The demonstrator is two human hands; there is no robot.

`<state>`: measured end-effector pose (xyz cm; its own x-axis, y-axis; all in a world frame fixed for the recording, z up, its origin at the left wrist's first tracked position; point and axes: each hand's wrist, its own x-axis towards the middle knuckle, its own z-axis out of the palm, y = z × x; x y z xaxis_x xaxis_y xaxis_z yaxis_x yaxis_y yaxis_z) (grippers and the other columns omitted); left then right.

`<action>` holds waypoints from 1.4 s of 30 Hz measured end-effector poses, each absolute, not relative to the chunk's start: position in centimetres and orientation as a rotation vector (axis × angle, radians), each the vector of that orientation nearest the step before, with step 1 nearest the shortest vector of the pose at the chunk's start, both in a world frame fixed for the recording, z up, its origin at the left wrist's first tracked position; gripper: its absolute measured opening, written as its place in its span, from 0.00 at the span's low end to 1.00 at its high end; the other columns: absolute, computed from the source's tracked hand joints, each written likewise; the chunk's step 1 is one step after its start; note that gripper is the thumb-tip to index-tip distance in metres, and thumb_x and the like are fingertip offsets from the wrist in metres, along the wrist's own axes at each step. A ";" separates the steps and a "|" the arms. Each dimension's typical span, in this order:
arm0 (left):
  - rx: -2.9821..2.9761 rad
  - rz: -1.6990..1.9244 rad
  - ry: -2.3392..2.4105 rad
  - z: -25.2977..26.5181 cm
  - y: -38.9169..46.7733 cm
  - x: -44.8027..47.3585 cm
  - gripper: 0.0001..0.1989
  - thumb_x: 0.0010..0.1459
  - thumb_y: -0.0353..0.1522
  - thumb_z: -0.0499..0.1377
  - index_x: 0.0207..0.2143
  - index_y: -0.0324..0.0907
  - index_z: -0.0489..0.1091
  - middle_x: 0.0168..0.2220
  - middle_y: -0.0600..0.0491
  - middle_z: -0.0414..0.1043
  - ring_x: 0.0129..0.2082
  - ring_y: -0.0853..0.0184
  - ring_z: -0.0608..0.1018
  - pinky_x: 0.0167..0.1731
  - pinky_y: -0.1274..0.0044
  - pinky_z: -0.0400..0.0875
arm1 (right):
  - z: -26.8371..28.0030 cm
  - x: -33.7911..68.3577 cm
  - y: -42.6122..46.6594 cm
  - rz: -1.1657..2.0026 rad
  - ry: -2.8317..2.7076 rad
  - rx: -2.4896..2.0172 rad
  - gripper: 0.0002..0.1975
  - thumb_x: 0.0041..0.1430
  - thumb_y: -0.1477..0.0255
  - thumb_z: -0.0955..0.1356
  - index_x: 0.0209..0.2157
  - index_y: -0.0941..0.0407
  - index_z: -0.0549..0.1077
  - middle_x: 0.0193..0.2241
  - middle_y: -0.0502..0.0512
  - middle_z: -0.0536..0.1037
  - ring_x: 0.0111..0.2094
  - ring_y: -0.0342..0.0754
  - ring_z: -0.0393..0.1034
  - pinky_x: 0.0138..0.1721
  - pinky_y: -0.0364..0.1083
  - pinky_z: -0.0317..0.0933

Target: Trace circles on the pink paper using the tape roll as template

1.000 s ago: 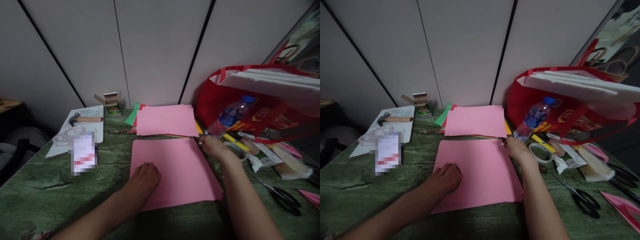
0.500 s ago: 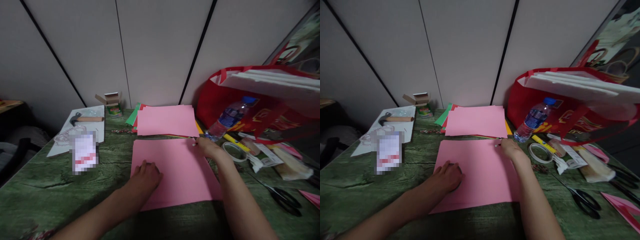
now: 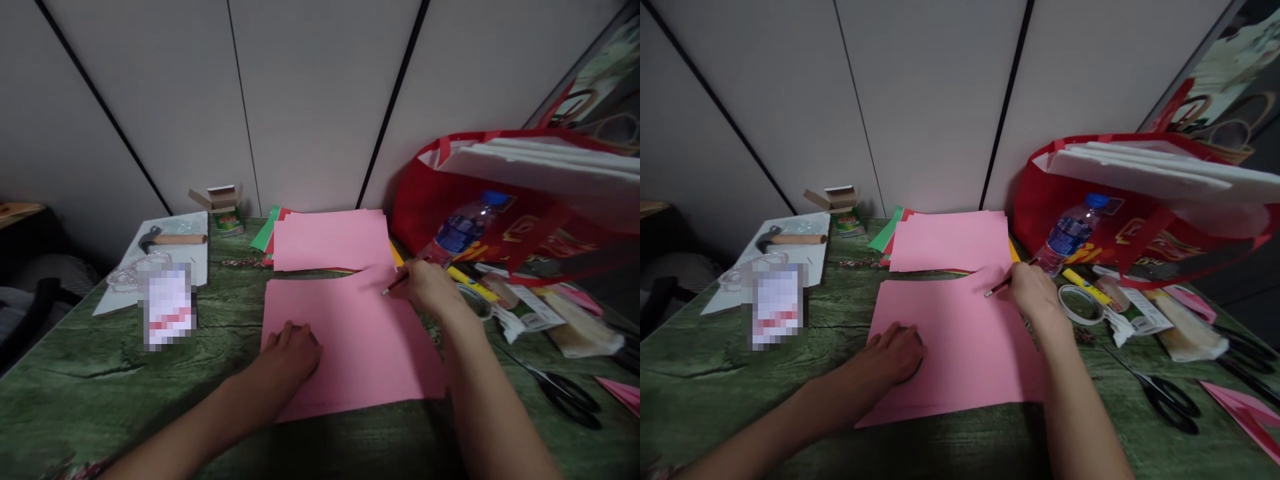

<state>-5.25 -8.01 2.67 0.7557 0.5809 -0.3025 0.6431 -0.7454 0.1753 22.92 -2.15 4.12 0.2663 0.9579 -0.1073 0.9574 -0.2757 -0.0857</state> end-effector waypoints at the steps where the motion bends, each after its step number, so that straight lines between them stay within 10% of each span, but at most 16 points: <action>1: 2.695 -0.337 0.956 2.5 -8.0 -5.3 0.28 0.48 0.17 0.53 0.53 0.39 0.57 0.58 0.39 0.56 0.59 0.49 0.58 0.53 0.55 0.58 | 4.4 22.9 -2.3 0.231 -1.887 -2.469 0.12 0.45 0.69 0.71 0.35 0.54 0.77 0.32 0.58 0.80 0.37 0.54 0.74 0.30 0.44 0.58; 5: 2.701 -0.361 1.018 1.5 -7.9 -4.9 0.23 0.53 0.23 0.57 0.52 0.41 0.59 0.59 0.39 0.55 0.59 0.48 0.60 0.52 0.55 0.60 | 5.1 22.8 -2.7 0.175 -1.855 -2.404 0.08 0.45 0.72 0.71 0.32 0.55 0.77 0.30 0.57 0.80 0.34 0.54 0.74 0.28 0.43 0.56; 10: 2.678 -0.460 1.125 0.3 -7.5 -4.3 0.39 0.41 0.33 0.70 0.55 0.42 0.57 0.62 0.33 0.45 0.58 0.36 0.56 0.47 0.53 0.63 | 5.5 22.4 -3.1 0.045 -1.846 -2.322 0.10 0.48 0.79 0.66 0.32 0.55 0.74 0.27 0.55 0.79 0.32 0.52 0.73 0.27 0.42 0.54; 15: 2.746 -0.390 1.119 1.6 -7.7 -4.4 0.31 0.50 0.31 0.63 0.56 0.41 0.57 0.55 0.37 0.59 0.54 0.47 0.64 0.47 0.58 0.64 | 6.4 21.9 -3.4 -0.019 -1.700 -2.193 0.14 0.47 0.83 0.62 0.34 0.54 0.73 0.31 0.54 0.79 0.35 0.53 0.73 0.34 0.44 0.57; 29: 2.681 -0.455 1.165 2.9 -7.3 -5.0 0.36 0.46 0.25 0.61 0.59 0.40 0.54 0.55 0.37 0.59 0.55 0.45 0.62 0.45 0.55 0.65 | 7.0 22.6 6.8 -0.282 -1.520 -2.062 0.15 0.57 0.79 0.56 0.42 0.59 0.70 0.40 0.64 0.73 0.40 0.58 0.68 0.39 0.50 0.57; 42: 2.667 -0.398 1.127 1.7 -6.7 -4.9 0.35 0.48 0.32 0.66 0.57 0.40 0.57 0.58 0.36 0.57 0.55 0.45 0.62 0.48 0.55 0.63 | -1.6 15.8 6.1 -0.044 -2.590 -1.610 0.20 0.59 0.67 0.65 0.50 0.62 0.61 0.48 0.69 0.68 0.48 0.56 0.62 0.44 0.50 0.58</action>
<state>-4.90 -6.65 1.75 0.6697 0.6656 -0.3293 0.7248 -0.6824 0.0946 15.79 6.10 -1.59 -0.4396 0.8934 0.0931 0.8960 0.4434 -0.0240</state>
